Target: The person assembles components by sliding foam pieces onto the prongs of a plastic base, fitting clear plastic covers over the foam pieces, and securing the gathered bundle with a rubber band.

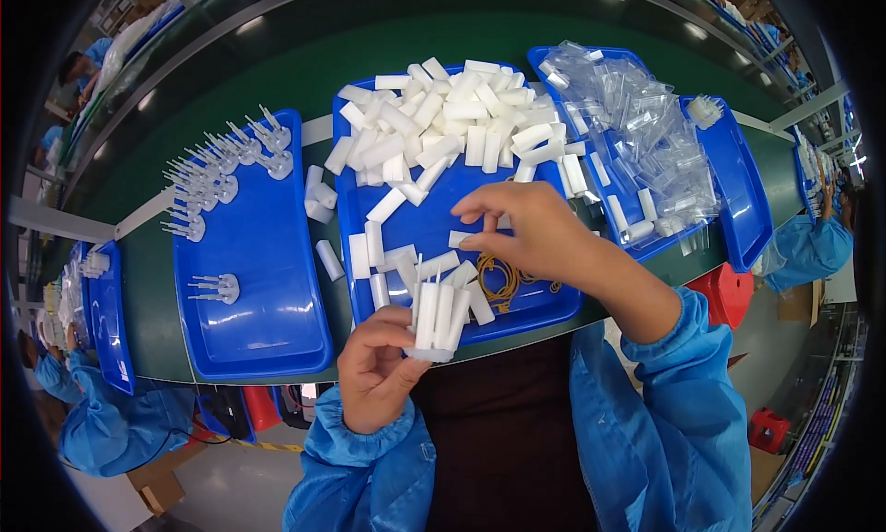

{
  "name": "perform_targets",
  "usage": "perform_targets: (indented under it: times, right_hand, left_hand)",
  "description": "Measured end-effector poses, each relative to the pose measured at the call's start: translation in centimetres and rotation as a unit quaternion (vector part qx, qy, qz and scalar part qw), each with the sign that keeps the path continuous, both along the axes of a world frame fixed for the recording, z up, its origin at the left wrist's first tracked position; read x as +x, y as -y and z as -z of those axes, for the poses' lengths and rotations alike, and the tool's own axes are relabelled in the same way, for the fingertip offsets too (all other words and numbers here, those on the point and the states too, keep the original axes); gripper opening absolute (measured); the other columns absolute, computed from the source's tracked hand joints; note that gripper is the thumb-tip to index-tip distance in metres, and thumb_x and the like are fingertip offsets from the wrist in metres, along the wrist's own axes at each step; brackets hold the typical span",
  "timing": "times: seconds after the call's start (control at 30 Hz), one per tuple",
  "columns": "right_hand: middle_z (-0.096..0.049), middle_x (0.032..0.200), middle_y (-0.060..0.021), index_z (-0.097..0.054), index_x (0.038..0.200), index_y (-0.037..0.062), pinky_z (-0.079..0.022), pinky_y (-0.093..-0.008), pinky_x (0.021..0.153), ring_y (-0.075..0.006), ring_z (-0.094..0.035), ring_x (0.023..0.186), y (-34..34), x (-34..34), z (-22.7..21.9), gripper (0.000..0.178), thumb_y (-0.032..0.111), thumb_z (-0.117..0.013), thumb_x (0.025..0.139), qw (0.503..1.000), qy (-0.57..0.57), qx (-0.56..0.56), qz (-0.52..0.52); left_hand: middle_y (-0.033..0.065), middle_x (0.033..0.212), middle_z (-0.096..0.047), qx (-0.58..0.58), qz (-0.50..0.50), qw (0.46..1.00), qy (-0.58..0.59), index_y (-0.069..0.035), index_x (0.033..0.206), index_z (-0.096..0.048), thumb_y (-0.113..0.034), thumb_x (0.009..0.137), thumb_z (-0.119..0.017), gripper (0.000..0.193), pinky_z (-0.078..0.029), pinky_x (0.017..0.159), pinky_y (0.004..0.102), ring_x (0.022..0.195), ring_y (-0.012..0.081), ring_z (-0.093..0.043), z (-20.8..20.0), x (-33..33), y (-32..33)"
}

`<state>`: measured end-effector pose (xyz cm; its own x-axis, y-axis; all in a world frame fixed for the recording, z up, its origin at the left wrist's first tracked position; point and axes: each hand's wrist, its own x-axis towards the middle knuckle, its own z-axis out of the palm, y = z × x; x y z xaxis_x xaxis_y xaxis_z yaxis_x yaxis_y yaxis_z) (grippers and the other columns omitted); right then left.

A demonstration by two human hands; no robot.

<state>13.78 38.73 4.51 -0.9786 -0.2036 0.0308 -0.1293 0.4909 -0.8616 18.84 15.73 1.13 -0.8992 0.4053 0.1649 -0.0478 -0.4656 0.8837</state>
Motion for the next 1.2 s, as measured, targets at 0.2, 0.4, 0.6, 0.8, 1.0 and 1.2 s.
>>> perform_targets:
  times: [0.2,0.4,0.6,0.8,1.0,1.2]
  right_hand:
    - [-0.061,0.087,-0.0092,-0.063,0.090,0.0060,-0.047,-0.0348,0.075,-0.0279,-0.056,0.083,1.0,-0.5,2.3,0.025,0.005,-0.071,0.067,0.941,-0.120,0.310,-0.067]
    - [-0.058,0.089,-0.0089,-0.063,0.087,0.0054,-0.046,-0.0358,0.077,-0.0282,-0.055,0.090,0.3,0.7,0.0,0.025,-0.001,-0.070,0.064,0.964,-0.162,0.206,-0.035]
    - [-0.063,0.096,-0.0103,-0.063,0.089,0.0062,-0.050,-0.0340,0.075,-0.0285,-0.061,0.092,-0.2,2.1,-1.6,0.026,-0.004,-0.067,0.066,0.985,-0.141,0.100,-0.026]
    - [-0.064,0.103,-0.0118,-0.062,0.090,0.0054,-0.053,-0.0320,0.074,-0.0274,-0.063,0.092,-0.9,2.5,-1.6,0.022,-0.003,-0.065,0.070,0.991,-0.116,0.061,-0.030]
    - [-0.063,0.097,-0.0098,-0.060,0.088,0.0073,-0.053,-0.0306,0.068,-0.0256,-0.065,0.089,-1.6,2.4,-1.5,0.021,-0.002,-0.065,0.070,0.979,-0.187,0.072,-0.037]
    - [-0.063,0.106,-0.0117,-0.062,0.088,0.0067,-0.054,-0.0317,0.074,-0.0267,-0.064,0.092,-1.7,3.1,-2.4,0.018,-0.001,-0.066,0.072,0.980,-0.170,0.102,-0.035]
  left_hand:
    - [0.0113,0.092,-0.060,-0.053,-0.012,0.996,-0.063,-0.002,0.091,-0.064,0.002,0.073,-0.069,0.019,-0.045,0.082,0.0337,0.095,0.0257,-0.056,-0.4,0.0,0.0]
    - [0.0115,0.092,-0.061,-0.123,0.044,0.988,-0.083,-0.003,0.091,-0.067,0.001,0.074,-0.069,0.018,-0.047,0.071,0.0261,0.085,0.0197,-0.059,-0.5,-0.3,0.5]
    - [0.0106,0.091,-0.061,-0.125,0.073,0.984,-0.105,-0.004,0.091,-0.068,-0.001,0.075,-0.069,0.016,-0.048,0.065,0.0237,0.079,0.0166,-0.060,-0.5,-1.0,-0.6]
    - [0.0103,0.090,-0.062,-0.145,0.072,0.982,-0.093,-0.004,0.092,-0.068,-0.002,0.076,-0.068,0.017,-0.048,0.065,0.0236,0.078,0.0166,-0.060,-0.6,-0.9,-1.2]
    - [0.0103,0.091,-0.062,-0.159,0.081,0.980,-0.086,-0.004,0.092,-0.068,-0.002,0.076,-0.068,0.016,-0.048,0.065,0.0237,0.079,0.0168,-0.061,-0.7,-1.0,-1.3]
    - [0.0105,0.091,-0.062,-0.168,0.079,0.979,-0.083,-0.004,0.092,-0.069,-0.002,0.076,-0.068,0.016,-0.049,0.069,0.0251,0.081,0.0180,-0.061,-0.7,-0.9,-1.4]
